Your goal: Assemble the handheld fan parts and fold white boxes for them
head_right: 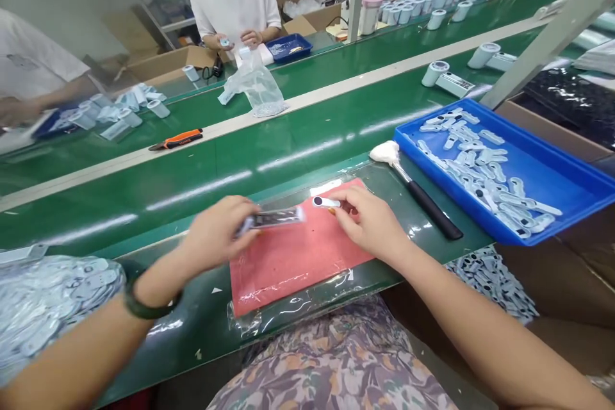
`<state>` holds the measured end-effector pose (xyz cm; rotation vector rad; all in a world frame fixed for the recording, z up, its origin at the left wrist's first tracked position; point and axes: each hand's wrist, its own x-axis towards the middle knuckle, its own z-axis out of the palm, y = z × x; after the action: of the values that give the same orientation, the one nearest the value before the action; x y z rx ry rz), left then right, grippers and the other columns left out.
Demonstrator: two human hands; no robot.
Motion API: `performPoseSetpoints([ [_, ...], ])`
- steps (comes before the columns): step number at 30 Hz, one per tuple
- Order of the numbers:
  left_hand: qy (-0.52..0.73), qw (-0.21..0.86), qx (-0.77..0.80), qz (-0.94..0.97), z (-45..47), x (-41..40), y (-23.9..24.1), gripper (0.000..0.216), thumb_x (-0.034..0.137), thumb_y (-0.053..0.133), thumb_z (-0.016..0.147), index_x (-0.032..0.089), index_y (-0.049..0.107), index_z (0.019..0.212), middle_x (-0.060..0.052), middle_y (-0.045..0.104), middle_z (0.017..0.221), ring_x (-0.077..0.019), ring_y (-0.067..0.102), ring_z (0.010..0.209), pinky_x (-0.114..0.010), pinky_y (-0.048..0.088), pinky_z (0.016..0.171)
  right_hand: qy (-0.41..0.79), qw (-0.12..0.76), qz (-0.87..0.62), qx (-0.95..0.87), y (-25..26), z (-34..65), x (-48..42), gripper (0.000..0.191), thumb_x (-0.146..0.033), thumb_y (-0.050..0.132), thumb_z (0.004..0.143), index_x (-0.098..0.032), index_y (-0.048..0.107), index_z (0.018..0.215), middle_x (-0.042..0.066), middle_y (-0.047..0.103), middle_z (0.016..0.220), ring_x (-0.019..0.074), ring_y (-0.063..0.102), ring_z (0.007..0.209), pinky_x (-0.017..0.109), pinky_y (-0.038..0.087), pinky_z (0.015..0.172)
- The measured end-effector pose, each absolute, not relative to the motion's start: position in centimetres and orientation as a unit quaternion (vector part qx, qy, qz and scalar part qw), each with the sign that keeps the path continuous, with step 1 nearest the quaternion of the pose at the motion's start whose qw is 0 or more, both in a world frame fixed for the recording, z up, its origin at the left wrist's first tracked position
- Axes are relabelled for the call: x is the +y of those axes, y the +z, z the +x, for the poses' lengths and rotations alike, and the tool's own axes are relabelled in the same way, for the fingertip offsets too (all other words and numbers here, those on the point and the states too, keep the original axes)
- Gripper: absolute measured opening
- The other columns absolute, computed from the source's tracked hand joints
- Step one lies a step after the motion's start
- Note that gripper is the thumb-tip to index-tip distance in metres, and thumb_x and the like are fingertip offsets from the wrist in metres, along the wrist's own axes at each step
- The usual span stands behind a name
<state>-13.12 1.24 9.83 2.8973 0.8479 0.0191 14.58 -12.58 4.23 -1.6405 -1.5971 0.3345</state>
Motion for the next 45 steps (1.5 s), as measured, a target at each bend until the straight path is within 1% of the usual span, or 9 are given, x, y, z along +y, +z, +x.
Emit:
performPoseSetpoints([
  [5,0.024,0.086,0.251,0.964,-9.4,-0.8,5.7,0.024,0.034,0.061,0.093,0.018,0.068,0.11,-0.012,0.067,0.108,-0.0285,0.062,0.098,-0.046,0.055,0.088,0.147,0.373,-0.618,-0.677,4.8,12.7,-12.0,0.018,-0.026,0.056,0.096,-0.022,0.072,0.103,0.003,0.068,0.085,0.016,0.059,0.067,0.028,0.045,0.062],
  [10,0.133,0.171,0.228,0.949,-10.2,-0.3,5.2,0.044,0.045,0.067,0.092,0.02,0.062,0.129,-0.012,0.065,0.122,-0.0293,0.06,0.11,-0.049,0.052,0.096,0.132,0.288,-0.61,-0.727,4.1,10.6,-10.6,0.022,-0.023,0.053,0.096,-0.02,0.072,0.108,0.008,0.069,0.097,0.0207,0.064,0.079,0.033,0.047,0.068],
  [14,0.191,0.209,0.213,0.935,-9.9,-0.5,4.9,0.025,0.039,0.054,0.101,0.019,0.067,0.108,-0.009,0.069,0.103,-0.0252,0.062,0.099,-0.043,0.053,0.089,0.143,0.261,-0.603,-0.74,4.1,10.2,-9.9,0.023,-0.023,0.053,0.098,-0.021,0.072,0.113,0.009,0.069,0.101,0.0248,0.066,0.089,0.038,0.051,0.075],
  [19,0.193,0.229,0.214,0.93,-9.4,-0.7,4.8,0.012,0.024,0.058,0.098,0.021,0.069,0.1,-0.006,0.07,0.096,-0.0226,0.064,0.092,-0.039,0.054,0.084,0.268,0.339,-0.602,-0.672,3.2,10.9,-9.2,0.015,-0.026,0.058,0.1,-0.021,0.07,0.094,0.008,0.07,0.107,0.0231,0.068,0.099,0.04,0.056,0.088],
  [21,0.199,0.224,0.211,0.931,-9.6,-0.9,5.0,0.01,0.022,0.06,0.097,0.021,0.069,0.1,-0.007,0.07,0.097,-0.0225,0.065,0.094,-0.039,0.055,0.085,0.35,0.358,-0.596,-0.628,2.5,11.3,-9.0,0.014,-0.026,0.062,0.098,-0.021,0.069,0.108,0.01,0.071,0.117,0.0229,0.069,0.106,0.04,0.057,0.093],
  [23,0.2,0.21,0.212,0.933,-9.9,-1.4,5.2,0.007,0.024,0.064,0.095,0.021,0.07,0.099,-0.008,0.071,0.105,-0.0243,0.066,0.101,-0.041,0.056,0.089,0.387,0.339,-0.589,-0.623,2.2,11.6,-9.0,0.037,-0.029,0.066,0.096,-0.021,0.063,0.131,0.012,0.069,0.129,0.0249,0.067,0.116,0.043,0.057,0.099],
  [30,0.153,0.167,0.261,0.938,-10.7,-5.0,5.3,0.027,0.02,0.062,0.096,0.02,0.065,0.123,-0.011,0.073,0.12,-0.0308,0.065,0.117,-0.054,0.056,0.103,0.347,0.228,-0.526,-0.743,3.0,11.9,-10.0,0.034,-0.025,0.064,0.098,-0.025,0.067,0.133,0.009,0.07,0.121,0.0284,0.063,0.116,0.05,0.05,0.103],
  [35,0.18,0.158,0.299,0.924,-10.6,-6.9,4.6,0.023,0.019,0.061,0.096,0.022,0.066,0.118,-0.01,0.073,0.123,-0.0333,0.061,0.128,-0.059,0.053,0.108,0.35,0.234,-0.526,-0.739,3.0,11.3,-10.4,0.037,-0.02,0.064,0.097,-0.025,0.067,0.133,0.009,0.067,0.117,0.0285,0.061,0.113,0.047,0.05,0.098],
  [45,0.171,0.15,0.3,0.926,-10.0,-6.1,4.8,0.019,0.021,0.058,0.097,0.023,0.067,0.114,-0.008,0.075,0.116,-0.0292,0.065,0.119,-0.055,0.055,0.106,0.282,0.274,-0.501,-0.771,1.3,11.0,-11.0,0.041,-0.024,0.054,0.101,-0.027,0.061,0.141,0.011,0.066,0.124,0.0308,0.058,0.116,0.049,0.048,0.1],
])
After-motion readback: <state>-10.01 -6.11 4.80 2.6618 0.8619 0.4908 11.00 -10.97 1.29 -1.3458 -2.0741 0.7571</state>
